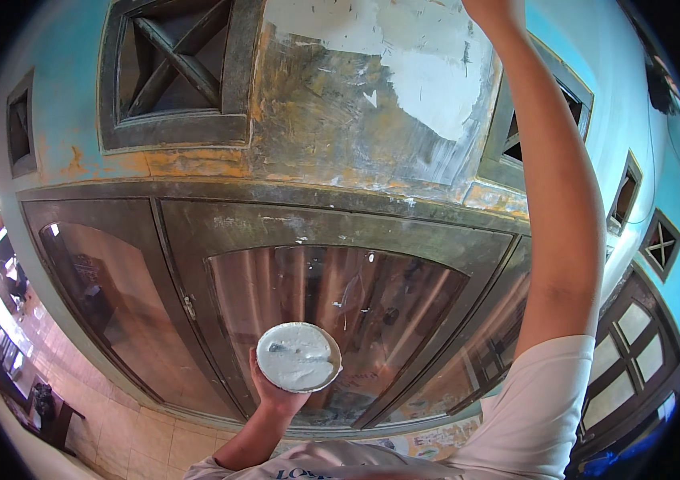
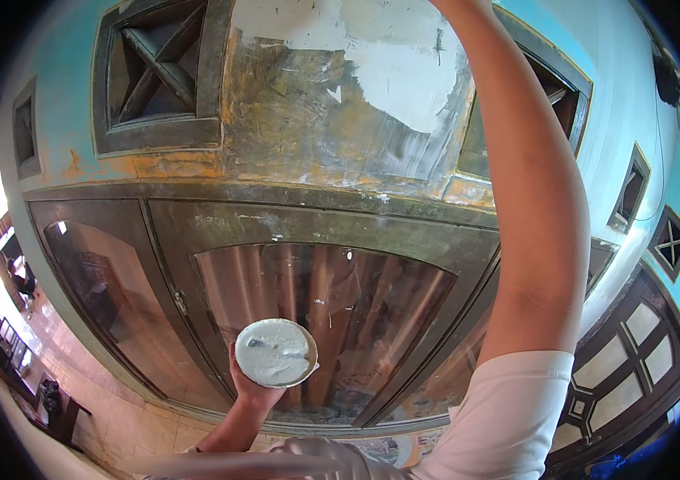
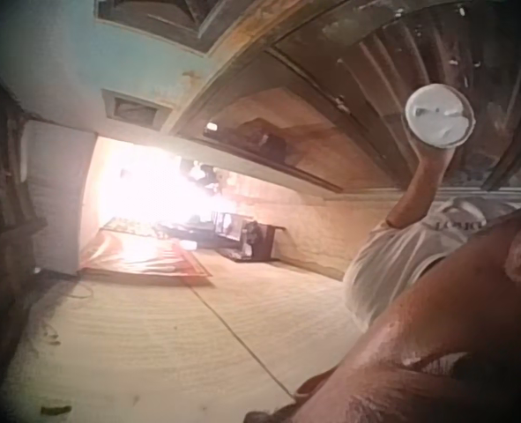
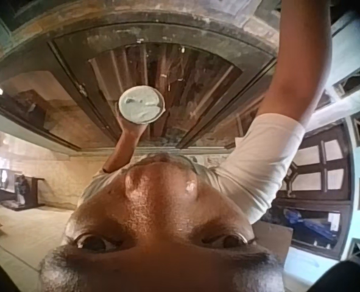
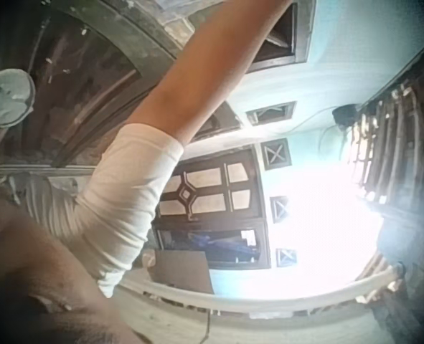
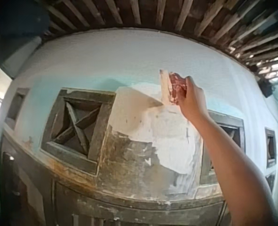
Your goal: The person applies white plaster from a bowl onto a damaged section of a wall using a putty knife.
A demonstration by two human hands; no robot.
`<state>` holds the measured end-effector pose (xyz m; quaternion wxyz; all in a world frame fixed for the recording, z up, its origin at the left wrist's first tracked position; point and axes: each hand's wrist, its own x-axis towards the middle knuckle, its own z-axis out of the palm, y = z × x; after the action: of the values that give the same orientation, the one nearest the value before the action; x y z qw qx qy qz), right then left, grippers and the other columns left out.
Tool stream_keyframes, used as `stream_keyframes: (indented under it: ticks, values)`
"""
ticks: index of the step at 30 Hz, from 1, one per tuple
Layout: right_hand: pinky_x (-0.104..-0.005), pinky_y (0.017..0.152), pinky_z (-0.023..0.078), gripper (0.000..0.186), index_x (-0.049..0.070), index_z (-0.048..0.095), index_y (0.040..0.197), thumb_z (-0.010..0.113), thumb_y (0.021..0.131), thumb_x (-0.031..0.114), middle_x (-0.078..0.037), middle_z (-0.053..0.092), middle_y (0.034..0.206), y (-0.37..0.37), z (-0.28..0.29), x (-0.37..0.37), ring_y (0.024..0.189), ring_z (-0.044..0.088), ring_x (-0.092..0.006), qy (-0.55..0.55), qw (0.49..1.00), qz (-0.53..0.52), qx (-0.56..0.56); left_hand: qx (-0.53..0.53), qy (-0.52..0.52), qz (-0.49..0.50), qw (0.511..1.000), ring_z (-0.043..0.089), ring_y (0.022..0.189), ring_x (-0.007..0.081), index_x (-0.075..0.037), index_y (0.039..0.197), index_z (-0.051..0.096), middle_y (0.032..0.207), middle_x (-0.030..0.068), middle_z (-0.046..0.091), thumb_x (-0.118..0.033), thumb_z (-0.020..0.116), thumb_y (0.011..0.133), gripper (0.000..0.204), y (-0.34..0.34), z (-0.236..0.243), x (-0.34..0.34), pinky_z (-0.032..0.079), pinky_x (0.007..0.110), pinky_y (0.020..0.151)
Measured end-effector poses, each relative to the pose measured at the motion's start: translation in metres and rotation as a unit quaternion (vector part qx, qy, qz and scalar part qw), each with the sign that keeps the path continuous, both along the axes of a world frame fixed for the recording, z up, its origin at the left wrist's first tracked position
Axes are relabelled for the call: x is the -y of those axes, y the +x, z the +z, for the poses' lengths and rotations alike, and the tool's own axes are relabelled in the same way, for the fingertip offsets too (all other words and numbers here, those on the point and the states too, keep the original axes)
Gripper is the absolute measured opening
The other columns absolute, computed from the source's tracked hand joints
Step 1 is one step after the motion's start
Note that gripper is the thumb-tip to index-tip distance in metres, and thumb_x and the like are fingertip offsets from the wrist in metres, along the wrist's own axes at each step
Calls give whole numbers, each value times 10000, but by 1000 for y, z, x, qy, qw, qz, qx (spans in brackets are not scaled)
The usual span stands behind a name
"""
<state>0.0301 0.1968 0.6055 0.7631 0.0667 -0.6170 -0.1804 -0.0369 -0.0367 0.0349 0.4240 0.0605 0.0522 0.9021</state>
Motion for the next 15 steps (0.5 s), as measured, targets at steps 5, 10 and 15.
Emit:
stream_keyframes:
  ticks: [5,10,15]
  values:
    - [-420,616,502,235,-9,478,1001,601,979,191,-250,635,808,-1,-7,-3,692,645,-380,-14,1000,9,18,-37,-9,15,999,454,1351,347,-260,1362,573,1445,22,524,-715,367,917,669,8,7,3,296,612,1137]
    - [-382,594,467,217,-6,495,1007,610,969,174,-206,602,751,24,-62,-4,632,573,-326,-49,993,93,60,-34,2,-1,999,469,1340,358,-224,1384,555,1450,45,525,-708,376,921,693,9,30,6,325,611,1126]
    - [-218,723,430,204,12,563,1129,620,1002,162,-11,639,961,37,-217,24,823,533,-47,-247,874,360,214,-55,69,37,995,490,1327,359,-201,1394,552,1440,57,536,-643,381,968,638,5,55,6,360,598,1116]
